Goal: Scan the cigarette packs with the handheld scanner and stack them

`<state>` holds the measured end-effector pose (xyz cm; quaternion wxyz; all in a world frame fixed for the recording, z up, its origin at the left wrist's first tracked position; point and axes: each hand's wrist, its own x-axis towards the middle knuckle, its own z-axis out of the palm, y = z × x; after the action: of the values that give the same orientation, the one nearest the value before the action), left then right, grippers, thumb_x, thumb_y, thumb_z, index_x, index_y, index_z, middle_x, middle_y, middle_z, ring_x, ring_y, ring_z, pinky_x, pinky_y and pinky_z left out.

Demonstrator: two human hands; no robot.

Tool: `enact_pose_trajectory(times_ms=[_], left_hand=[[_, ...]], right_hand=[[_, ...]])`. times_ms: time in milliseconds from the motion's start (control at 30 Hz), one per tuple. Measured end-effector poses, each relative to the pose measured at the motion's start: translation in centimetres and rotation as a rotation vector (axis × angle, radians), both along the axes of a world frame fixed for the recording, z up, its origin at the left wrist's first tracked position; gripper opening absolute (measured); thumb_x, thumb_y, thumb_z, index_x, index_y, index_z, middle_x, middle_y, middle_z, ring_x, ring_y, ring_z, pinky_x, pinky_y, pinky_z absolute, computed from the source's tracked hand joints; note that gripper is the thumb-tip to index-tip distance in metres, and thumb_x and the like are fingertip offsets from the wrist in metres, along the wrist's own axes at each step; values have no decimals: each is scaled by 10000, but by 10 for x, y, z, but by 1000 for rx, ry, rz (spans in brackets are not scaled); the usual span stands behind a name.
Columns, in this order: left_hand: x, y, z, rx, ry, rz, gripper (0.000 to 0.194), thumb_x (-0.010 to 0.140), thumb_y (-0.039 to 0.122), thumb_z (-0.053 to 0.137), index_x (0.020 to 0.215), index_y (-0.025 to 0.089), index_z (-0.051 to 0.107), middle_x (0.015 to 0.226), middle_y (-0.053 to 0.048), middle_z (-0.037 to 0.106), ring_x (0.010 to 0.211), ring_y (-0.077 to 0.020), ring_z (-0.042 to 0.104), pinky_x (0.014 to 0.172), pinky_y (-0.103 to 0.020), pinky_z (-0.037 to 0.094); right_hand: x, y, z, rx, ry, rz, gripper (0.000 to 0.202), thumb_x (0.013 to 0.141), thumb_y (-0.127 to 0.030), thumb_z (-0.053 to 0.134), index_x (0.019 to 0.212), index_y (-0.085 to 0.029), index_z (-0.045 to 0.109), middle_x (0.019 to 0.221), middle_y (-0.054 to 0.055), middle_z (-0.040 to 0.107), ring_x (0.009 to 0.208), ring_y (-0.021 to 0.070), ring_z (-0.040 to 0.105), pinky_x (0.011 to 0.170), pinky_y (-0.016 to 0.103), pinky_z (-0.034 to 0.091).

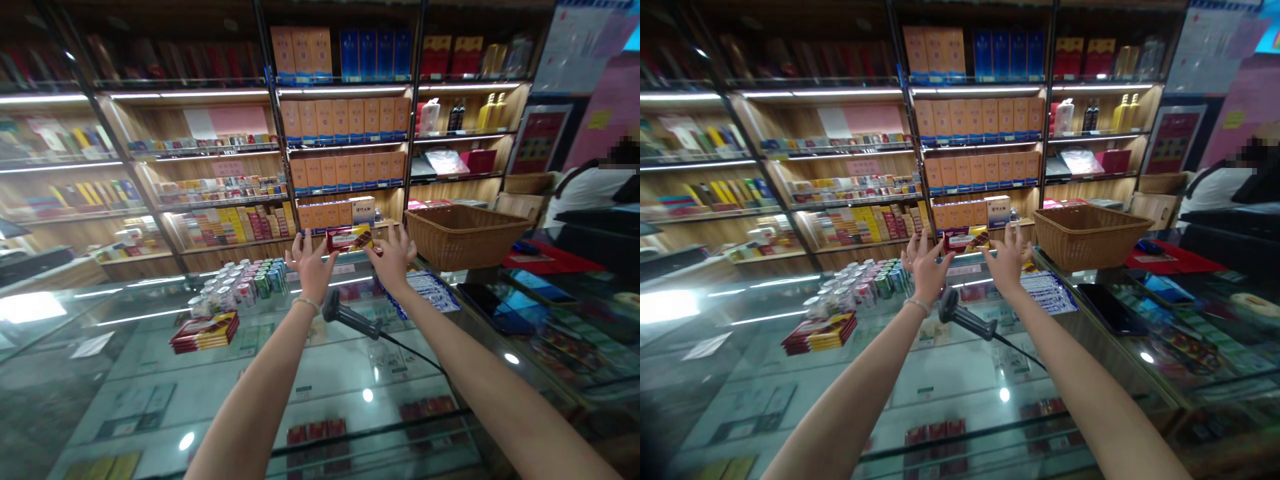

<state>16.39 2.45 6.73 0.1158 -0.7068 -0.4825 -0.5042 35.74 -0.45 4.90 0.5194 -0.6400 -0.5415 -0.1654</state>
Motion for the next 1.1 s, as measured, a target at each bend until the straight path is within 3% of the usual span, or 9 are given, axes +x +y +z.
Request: enact_pose_trajectory(times_ms=[300, 500, 700, 1100], left_hand=[[-75, -13, -21, 147, 61, 38, 347, 919, 437, 726, 1225, 279, 774, 1664, -140, 427, 1549, -388, 354, 1246, -663, 177], [-108, -26, -45, 157, 81, 20, 370, 940, 453, 694, 1273, 300, 746, 1655, -120, 452, 1554, -370, 343, 1245, -632, 215], [-119, -32, -62, 180, 87, 52, 372, 937, 470, 697, 1248, 275, 760, 1637, -145, 473, 1531, -383, 371, 1221, -618, 259], [-116, -42, -69, 157, 95, 38, 358, 935, 462, 700, 1230, 270, 765, 1622, -133, 498, 1520, -363, 384, 1226, -583, 275]], right_hand=[[-60, -14, -12, -10, 0, 85, 321, 985, -507, 595, 989, -239, 771, 1653, 123, 454, 1570, 348, 263, 1179, 676, 203], [-81, -29, -27, -92, -10, 166, 279, 944, -487, 674, 951, -224, 766, 1669, 143, 424, 1574, 367, 256, 1193, 680, 180], [-88, -34, -37, -133, 63, 249, 325, 955, -527, 643, 939, -231, 775, 1664, 139, 433, 1569, 368, 272, 1192, 669, 194], [-79, -30, -49, -275, 326, 376, 233, 887, -478, 691, 915, -268, 789, 1604, 82, 528, 1549, 343, 318, 1214, 686, 218]])
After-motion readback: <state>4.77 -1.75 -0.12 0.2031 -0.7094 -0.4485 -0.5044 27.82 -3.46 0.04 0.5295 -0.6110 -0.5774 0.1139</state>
